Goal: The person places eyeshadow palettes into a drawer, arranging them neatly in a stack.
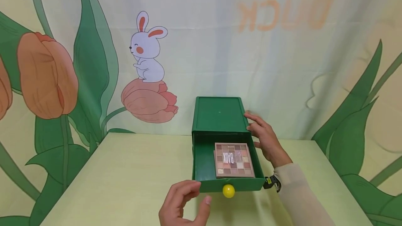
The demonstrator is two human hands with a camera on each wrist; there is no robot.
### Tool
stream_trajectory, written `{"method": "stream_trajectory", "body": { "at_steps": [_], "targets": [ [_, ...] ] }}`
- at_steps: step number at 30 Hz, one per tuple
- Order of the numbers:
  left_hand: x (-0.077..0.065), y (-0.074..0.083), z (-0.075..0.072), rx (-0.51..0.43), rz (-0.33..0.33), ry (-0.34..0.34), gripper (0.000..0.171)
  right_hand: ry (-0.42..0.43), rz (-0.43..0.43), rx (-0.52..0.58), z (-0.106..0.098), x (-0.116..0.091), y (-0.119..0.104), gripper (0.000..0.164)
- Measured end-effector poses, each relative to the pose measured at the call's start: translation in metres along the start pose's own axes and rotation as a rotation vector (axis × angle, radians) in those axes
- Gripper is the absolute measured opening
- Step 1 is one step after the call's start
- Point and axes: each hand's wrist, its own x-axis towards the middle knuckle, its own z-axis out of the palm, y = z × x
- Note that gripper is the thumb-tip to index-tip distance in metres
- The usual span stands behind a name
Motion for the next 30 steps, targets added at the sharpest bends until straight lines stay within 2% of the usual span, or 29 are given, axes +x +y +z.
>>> {"method": "stream_trajectory", "body": {
  "at_steps": [4, 6, 7, 12, 14, 18, 25, 30],
  "targets": [
    [-0.007, -0.004, 0.005, -0.009, -0.009, -0.02, 0.035, 0.001, 0.01, 0.003, 0.001, -0.002, 0.001, 0.057],
    [-0.01, -0.006, 0.007, -0.006, -0.039, -0.034, 0.036, 0.0, 0.008, 0.007, 0.002, -0.003, 0.001, 0.058],
    [-0.01, -0.006, 0.008, 0.001, -0.064, -0.043, 0.036, -0.002, 0.006, 0.009, 0.002, -0.003, 0.001, 0.058],
    [-0.015, -0.004, 0.017, 0.017, -0.28, -0.106, 0.034, -0.004, 0.007, 0.014, 0.002, -0.006, 0.002, 0.058],
    [-0.017, -0.006, 0.022, 0.006, -0.328, -0.125, 0.032, -0.003, 0.001, 0.016, 0.001, -0.006, 0.001, 0.058],
    [-0.02, -0.016, 0.032, -0.015, -0.328, -0.136, 0.03, -0.008, -0.018, 0.019, 0.001, -0.003, 0.0, 0.058],
    [-0.023, -0.03, 0.045, -0.087, -0.256, -0.122, 0.03, -0.016, -0.01, 0.01, 0.001, -0.002, -0.001, 0.059],
    [-0.023, -0.03, 0.053, -0.091, -0.274, -0.131, 0.027, -0.015, -0.01, 0.006, 0.001, -0.002, -0.001, 0.059]
  ]
}}
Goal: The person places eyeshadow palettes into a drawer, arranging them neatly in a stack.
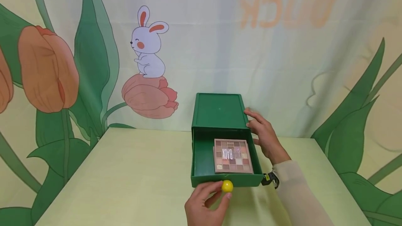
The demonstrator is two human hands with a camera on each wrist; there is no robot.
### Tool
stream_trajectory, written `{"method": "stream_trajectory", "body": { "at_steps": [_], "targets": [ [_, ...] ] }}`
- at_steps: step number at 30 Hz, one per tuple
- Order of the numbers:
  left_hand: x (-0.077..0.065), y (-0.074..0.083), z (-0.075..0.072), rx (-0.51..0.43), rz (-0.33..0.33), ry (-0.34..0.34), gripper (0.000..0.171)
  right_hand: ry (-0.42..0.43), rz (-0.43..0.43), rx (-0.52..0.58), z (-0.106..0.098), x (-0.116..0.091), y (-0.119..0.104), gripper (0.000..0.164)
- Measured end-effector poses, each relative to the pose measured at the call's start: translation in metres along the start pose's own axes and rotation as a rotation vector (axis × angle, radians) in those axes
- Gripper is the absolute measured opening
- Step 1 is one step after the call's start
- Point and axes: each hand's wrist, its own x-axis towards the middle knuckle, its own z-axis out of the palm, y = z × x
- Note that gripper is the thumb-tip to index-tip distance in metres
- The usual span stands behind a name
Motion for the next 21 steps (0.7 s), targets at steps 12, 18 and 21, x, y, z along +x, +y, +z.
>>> {"method": "stream_trajectory", "body": {
  "at_steps": [12, 18, 21],
  "targets": [
    [0.0039, 0.0036, 0.0055, 0.058, -0.008, -0.003, 0.024, 0.016, 0.003, 0.009, -0.0039, -0.0002, -0.0006, 0.058],
    [0.0066, 0.0026, 0.0059, 0.076, 0.003, 0.0, 0.023, 0.017, 0.012, 0.005, -0.0031, -0.0002, 0.0011, 0.057],
    [0.0103, 0.0015, 0.0056, 0.085, 0.023, 0.006, 0.023, 0.018, 0.013, 0.005, -0.0018, 0.0006, 0.0007, 0.057]
  ]
}}
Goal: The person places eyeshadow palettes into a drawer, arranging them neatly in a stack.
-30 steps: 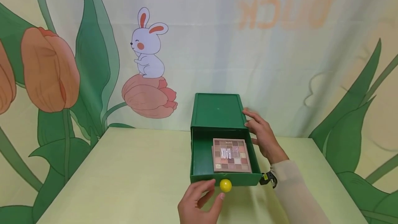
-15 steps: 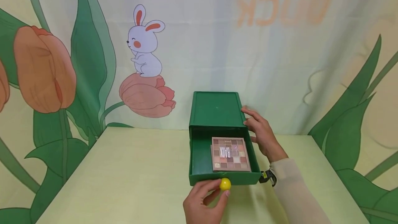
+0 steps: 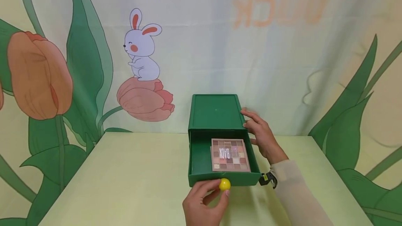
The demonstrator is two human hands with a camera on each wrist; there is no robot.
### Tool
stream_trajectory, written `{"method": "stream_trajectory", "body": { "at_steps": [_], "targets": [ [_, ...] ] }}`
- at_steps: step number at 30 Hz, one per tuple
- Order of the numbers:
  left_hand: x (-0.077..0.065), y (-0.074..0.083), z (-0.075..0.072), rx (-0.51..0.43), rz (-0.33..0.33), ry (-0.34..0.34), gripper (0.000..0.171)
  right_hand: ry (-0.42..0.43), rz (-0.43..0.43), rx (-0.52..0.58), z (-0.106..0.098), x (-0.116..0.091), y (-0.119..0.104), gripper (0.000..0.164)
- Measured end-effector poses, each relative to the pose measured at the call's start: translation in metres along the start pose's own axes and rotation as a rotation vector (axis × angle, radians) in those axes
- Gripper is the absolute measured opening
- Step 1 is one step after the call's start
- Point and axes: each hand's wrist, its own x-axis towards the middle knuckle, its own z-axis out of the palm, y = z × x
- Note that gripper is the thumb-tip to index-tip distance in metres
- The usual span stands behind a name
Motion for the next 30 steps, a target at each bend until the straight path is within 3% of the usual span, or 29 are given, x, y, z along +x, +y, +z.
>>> {"method": "stream_trajectory", "body": {
  "at_steps": [12, 19, 25, 30],
  "targets": [
    [0.025, -0.002, 0.004, -0.018, -0.022, -0.049, 0.023, 0.012, 0.011, 0.0, -0.001, 0.0, 0.0, 0.058],
    [0.039, -0.011, 0.008, -0.04, 0.067, -0.053, 0.023, 0.017, 0.023, 0.006, -0.001, 0.001, 0.002, 0.058],
    [0.051, -0.014, 0.013, -0.023, 0.082, -0.026, 0.023, 0.008, 0.024, 0.02, -0.001, 0.003, 0.002, 0.058],
    [0.057, -0.016, 0.017, -0.077, 0.096, -0.011, 0.023, 0.006, 0.028, 0.02, -0.001, 0.004, 0.002, 0.059]
  ]
}}
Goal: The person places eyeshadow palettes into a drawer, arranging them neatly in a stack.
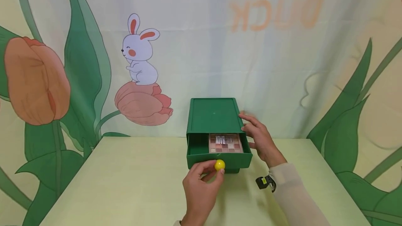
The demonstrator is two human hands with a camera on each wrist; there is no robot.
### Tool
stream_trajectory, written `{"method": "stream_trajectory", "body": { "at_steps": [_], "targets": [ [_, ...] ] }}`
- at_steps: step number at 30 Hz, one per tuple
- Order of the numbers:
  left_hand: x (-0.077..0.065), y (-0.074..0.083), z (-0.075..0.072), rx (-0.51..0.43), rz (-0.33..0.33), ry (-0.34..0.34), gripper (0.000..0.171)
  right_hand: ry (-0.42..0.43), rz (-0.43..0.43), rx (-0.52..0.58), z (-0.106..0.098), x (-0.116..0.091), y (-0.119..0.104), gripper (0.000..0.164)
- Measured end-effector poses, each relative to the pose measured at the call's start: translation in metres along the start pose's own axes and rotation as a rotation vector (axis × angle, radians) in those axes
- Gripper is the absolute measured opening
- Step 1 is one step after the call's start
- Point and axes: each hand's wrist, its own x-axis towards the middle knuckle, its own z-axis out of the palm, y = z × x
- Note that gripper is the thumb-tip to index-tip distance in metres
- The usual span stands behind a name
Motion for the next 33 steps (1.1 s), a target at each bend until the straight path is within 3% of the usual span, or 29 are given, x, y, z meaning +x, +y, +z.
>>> {"method": "stream_trajectory", "body": {
  "at_steps": [19, 26, 33],
  "targets": [
    [0.026, -0.017, 0.019, -0.024, 0.01, 0.064, 0.022, 0.004, -0.008, 0.02, 0.001, -0.004, 0.002, 0.056],
    [0.041, -0.021, 0.022, -0.053, 0.024, 0.058, 0.024, 0.001, -0.021, 0.037, 0.001, -0.003, 0.001, 0.056],
    [0.052, -0.028, 0.023, -0.022, 0.049, 0.039, 0.023, 0.013, -0.011, 0.034, 0.001, -0.001, 0.001, 0.055]
  ]
}}
